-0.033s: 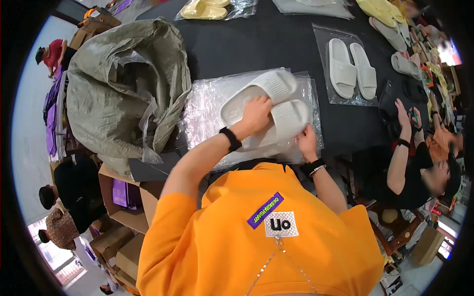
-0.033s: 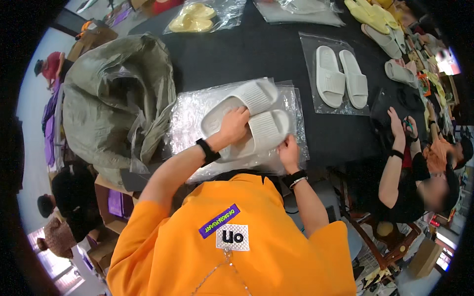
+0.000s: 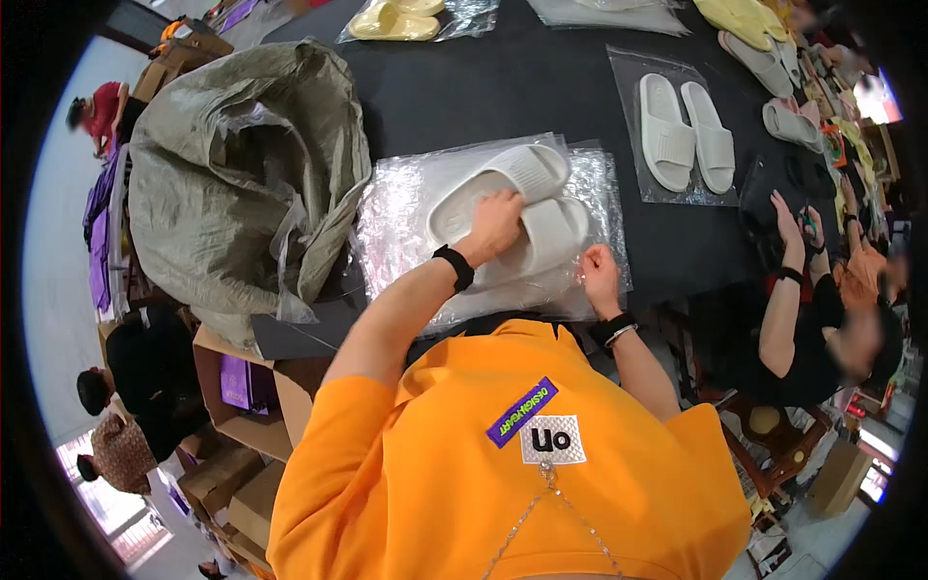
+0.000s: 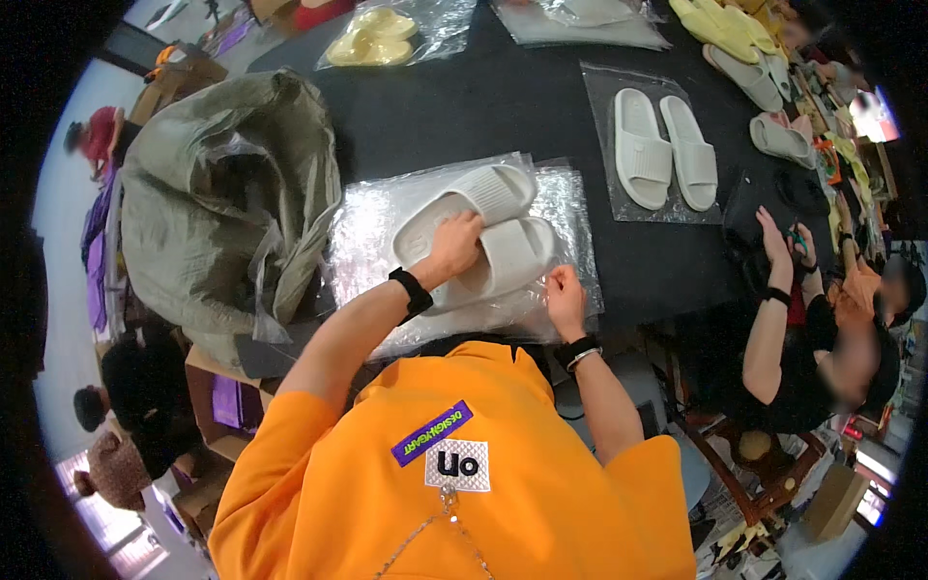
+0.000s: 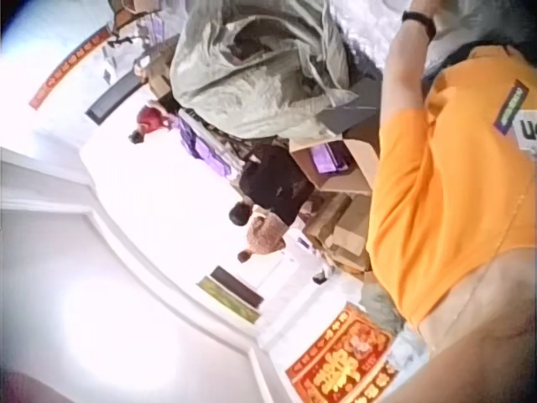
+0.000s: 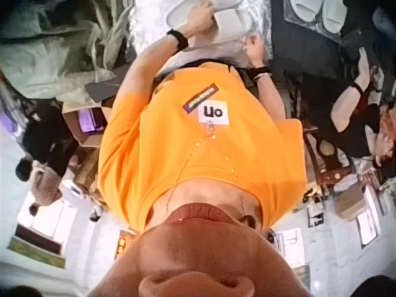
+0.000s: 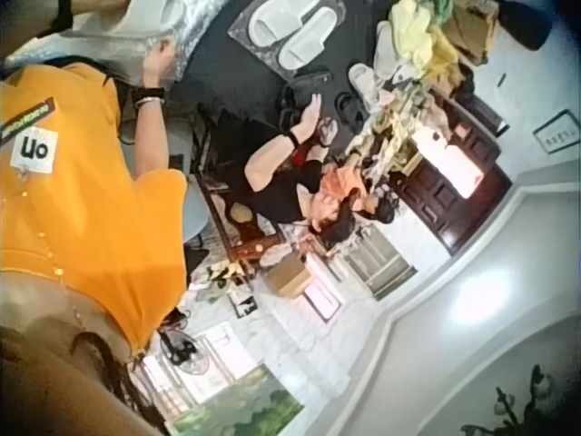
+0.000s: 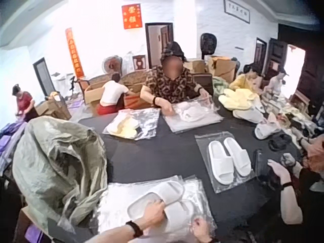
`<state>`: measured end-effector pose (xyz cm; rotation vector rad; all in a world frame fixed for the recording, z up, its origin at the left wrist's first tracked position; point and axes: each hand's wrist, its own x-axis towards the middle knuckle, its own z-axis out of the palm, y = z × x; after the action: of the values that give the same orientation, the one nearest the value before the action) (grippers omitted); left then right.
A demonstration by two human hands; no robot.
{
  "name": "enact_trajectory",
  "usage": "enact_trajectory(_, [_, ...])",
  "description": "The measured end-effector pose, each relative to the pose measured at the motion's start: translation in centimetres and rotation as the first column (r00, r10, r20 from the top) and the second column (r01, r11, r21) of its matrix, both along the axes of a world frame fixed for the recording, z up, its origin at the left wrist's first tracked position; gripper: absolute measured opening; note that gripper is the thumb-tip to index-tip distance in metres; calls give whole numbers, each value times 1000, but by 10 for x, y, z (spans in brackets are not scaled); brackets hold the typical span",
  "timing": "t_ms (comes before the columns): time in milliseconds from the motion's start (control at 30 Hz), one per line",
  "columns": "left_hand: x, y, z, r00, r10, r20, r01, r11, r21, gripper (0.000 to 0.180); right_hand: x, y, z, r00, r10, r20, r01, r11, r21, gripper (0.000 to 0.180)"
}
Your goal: The recorder is taking various colors of plastic slippers out of a large green transport bag and placing them into individual plastic zip-lock bags for retail or shipping.
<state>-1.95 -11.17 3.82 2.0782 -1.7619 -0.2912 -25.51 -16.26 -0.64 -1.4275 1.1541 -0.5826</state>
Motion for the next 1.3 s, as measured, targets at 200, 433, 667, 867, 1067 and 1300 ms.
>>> enact_trajectory(200, [45,-15,-11,979,176,106,-185,979,86,21,-31,26,12,997,-46,-56,49,997,64,14])
enact_trajectory(433, [97,-10,9,983,184,23,-183,983,-15,22,-21,27,39,997,40,-71,-48,992,-118,26])
enact_trajectory(667, [91,-11,38,969,177,-173,-223,926,-303,29,-18,-8,72,935,303,-184,-339,915,-218,15])
enact_trajectory(867, [175,13,126,616,109,-780,-621,677,-395,30,-12,-13,76,828,524,-200,-560,796,-232,17])
enact_trajectory(1067, [199,67,157,572,-10,-821,-632,633,-448,35,13,-9,85,663,718,-213,-746,609,-270,25])
enact_trajectory(1300, [181,95,170,585,82,-807,-631,671,-389,40,53,-22,81,683,701,-204,-714,700,12,40])
